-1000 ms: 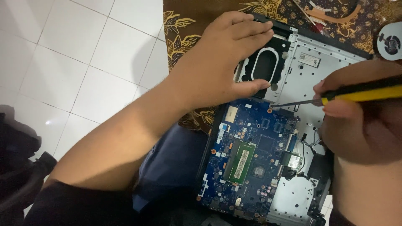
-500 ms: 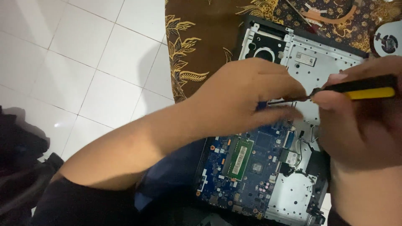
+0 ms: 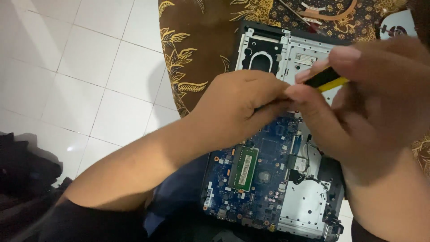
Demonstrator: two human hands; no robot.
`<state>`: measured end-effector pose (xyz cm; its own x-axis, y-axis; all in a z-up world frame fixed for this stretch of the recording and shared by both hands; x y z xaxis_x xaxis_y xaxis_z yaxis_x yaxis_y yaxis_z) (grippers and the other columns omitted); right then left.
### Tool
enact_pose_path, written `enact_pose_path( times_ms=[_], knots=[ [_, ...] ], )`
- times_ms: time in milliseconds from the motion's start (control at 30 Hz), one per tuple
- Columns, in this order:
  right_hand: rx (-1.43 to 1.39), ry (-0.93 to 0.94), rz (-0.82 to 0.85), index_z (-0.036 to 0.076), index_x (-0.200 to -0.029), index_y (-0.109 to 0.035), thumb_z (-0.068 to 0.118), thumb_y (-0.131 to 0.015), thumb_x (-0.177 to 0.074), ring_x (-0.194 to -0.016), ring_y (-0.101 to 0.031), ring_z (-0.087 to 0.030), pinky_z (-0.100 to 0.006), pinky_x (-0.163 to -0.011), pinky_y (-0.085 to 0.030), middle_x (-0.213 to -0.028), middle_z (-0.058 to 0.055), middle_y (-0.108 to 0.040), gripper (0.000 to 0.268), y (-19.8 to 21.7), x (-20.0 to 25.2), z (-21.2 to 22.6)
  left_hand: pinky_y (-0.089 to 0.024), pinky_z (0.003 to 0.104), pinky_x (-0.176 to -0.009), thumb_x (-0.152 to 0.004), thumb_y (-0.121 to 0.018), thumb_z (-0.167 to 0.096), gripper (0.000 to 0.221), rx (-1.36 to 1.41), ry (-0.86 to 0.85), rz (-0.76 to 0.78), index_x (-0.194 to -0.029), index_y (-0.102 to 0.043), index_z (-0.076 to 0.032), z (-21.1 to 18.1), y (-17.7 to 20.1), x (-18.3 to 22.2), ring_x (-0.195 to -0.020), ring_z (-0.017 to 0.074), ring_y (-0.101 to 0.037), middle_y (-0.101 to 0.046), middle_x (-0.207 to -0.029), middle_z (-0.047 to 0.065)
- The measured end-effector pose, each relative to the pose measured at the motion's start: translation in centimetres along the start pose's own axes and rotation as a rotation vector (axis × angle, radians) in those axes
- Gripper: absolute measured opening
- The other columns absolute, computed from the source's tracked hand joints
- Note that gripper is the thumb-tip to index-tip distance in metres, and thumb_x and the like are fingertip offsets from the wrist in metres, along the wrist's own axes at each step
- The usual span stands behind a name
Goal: Installing a heatsink and fan into a laptop chassis, securing it with screws and connecting the power cable.
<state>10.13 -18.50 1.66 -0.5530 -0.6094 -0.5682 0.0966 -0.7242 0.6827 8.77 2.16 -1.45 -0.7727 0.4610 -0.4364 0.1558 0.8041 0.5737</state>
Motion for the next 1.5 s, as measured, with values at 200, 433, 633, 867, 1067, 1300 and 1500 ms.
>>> enact_pose_path(
  times_ms=[200,433,633,867,1067,1300,1500],
  knots=[
    [-0.190,-0.252,0.027,-0.017,-0.132,-0.044,0.023,-0.034,-0.111,-0.116,-0.070,-0.040,-0.048,-0.108,-0.061,-0.121,-0.033,-0.063,0.046,0.0,-2.5,2.7,-0.059,0.046,-0.077,-0.103,-0.051,-0.007,0.034,0.009,-0.066,0.126,-0.137,-0.057,-0.002,0.5,-0.2,0.3,-0.101,0.0336,-0.074,-0.078,-0.113,0.012],
    [-0.231,-0.146,-0.024,0.009,-0.157,-0.026,0.009,-0.057,-0.113,-0.131,-0.074,-0.041,-0.046,-0.116,-0.069,-0.144,-0.026,-0.050,0.054,-0.2,-0.2,0.7,-0.057,0.041,-0.071,-0.106,-0.058,-0.011,0.014,0.012,-0.132,-0.019,-0.116,-0.068,-0.007,0.6,0.2,0.5,-0.090,0.0287,-0.074,-0.075,-0.103,0.008],
    [-0.249,-0.079,0.060,0.011,-0.152,-0.029,0.002,-0.059,-0.114,-0.127,-0.073,-0.043,-0.052,-0.120,-0.067,-0.139,-0.027,-0.049,0.049,0.0,-0.2,0.0,-0.054,0.040,-0.069,-0.104,-0.057,-0.018,0.017,0.021,-0.090,-0.008,-0.106,-0.068,-0.006,-0.2,0.4,0.1,-0.085,0.0282,-0.071,-0.074,-0.093,0.008],
    [-0.278,-0.310,-0.035,0.002,-0.147,-0.037,-0.012,-0.061,-0.112,-0.130,-0.075,-0.036,-0.038,-0.115,-0.066,-0.137,-0.025,-0.058,0.045,0.0,-0.5,2.9,-0.055,0.041,-0.067,-0.106,-0.054,-0.024,0.024,0.018,-0.104,0.003,-0.113,-0.066,-0.005,-0.1,0.2,0.3,-0.082,0.0289,-0.071,-0.074,-0.095,0.010],
    [-0.152,-0.118,0.080,-0.012,-0.128,-0.046,0.013,-0.040,-0.107,-0.099,-0.069,-0.027,-0.031,-0.084,-0.050,-0.124,-0.027,-0.062,0.034,0.0,-2.9,2.1,-0.062,0.046,-0.081,-0.105,-0.055,-0.005,0.028,0.043,-0.113,0.051,-0.133,-0.055,-0.001,1.1,-0.6,0.9,-0.103,0.0355,-0.078,-0.077,-0.120,0.012],
    [-0.236,0.025,-0.003,0.003,-0.131,-0.042,-0.004,-0.065,-0.109,-0.113,-0.071,-0.035,-0.044,-0.108,-0.072,-0.137,-0.026,-0.040,0.033,-0.3,-0.2,0.1,-0.054,0.044,-0.067,-0.107,-0.058,-0.021,0.016,-0.029,-0.126,-0.091,-0.116,-0.067,-0.010,0.4,-0.4,0.7,-0.085,0.0319,-0.073,-0.074,-0.100,0.009],
    [-0.225,-0.232,0.039,0.003,-0.149,-0.034,-0.008,-0.057,-0.114,-0.131,-0.078,-0.040,-0.042,-0.119,-0.068,-0.131,-0.028,-0.061,0.043,-0.1,-0.1,2.1,-0.049,0.041,-0.067,-0.100,-0.058,-0.039,0.031,-0.036,-0.033,-0.038,-0.098,-0.061,-0.008,-0.1,-0.2,0.4,-0.081,0.0273,-0.065,-0.067,-0.086,0.006]
  ],
)
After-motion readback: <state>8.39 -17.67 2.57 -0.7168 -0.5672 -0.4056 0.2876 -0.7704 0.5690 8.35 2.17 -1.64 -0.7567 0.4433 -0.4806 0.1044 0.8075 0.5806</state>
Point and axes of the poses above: each hand's wrist, its own x-axis away from the middle knuckle, its own y-axis out of the back of the hand, z = x × y, the point moved 2 cm from there along -x, towards the middle knuckle
